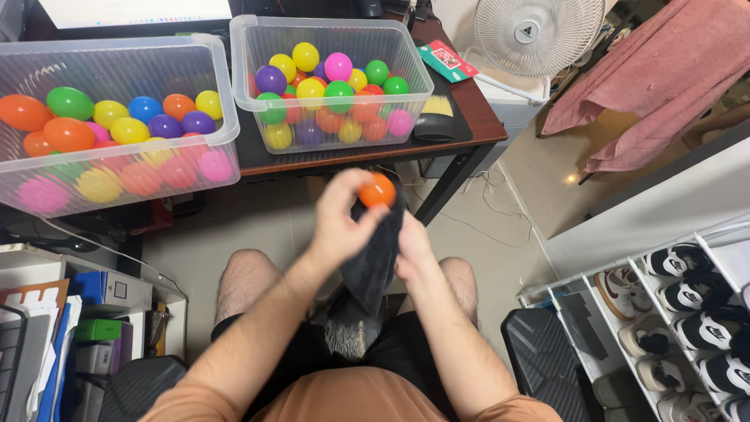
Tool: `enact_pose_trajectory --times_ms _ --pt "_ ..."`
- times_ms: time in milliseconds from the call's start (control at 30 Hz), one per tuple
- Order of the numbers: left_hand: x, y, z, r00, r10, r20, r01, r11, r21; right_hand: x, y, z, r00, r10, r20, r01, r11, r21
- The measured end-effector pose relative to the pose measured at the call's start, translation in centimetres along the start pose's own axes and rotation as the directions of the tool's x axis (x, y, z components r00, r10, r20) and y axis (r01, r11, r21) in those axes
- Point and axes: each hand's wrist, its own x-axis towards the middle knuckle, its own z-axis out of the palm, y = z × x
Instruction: The person picks colorful plastic eggs from two clear bins, brushes each egg with a hand brush, then wipes it with a dark cloth before returning it to the bin. The process is repeated for several eggs of different colors.
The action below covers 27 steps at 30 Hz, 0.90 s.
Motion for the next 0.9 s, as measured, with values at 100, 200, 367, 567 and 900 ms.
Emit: enact_pose_trajectory --times_ms 100,200,367,567,900 --pt "0.3 -0.4 -0.1 0.994 -0.106 -0.012 0.107 0.994 0.012 0.4 -0.1 -0.4 0.989 -0.044 -0.139 0.032 0.996 -0.085" --pt "-0.4 -0.3 0.3 0.997 -0.033 0.069 0.03 0.999 0.04 0.7 -0.5 0.0 0.919 -0.382 -0.099 0.359 0.914 -0.188" --pt "-0.8 -1.7 1.4 0.968 -0.252 0.011 0.252 0.959 -0.128 -2.2 0.7 1.5 0.496 -0.814 0.301 0.604 0.074 -0.794" --pt "-1.9 -2.1 2.4 0.878 -0.448 0.166 0.465 0.721 -0.514 -2.3 -1.6 2.6 0.42 -0.836 0.354 0.567 -0.063 -0.821" --pt "-1.0 -1.6 2.7 0.92 -0.363 0.144 0.388 0.809 -0.442 -1.8 -1.7 1.4 0.654 -0.747 0.12 0.598 0.412 -0.688"
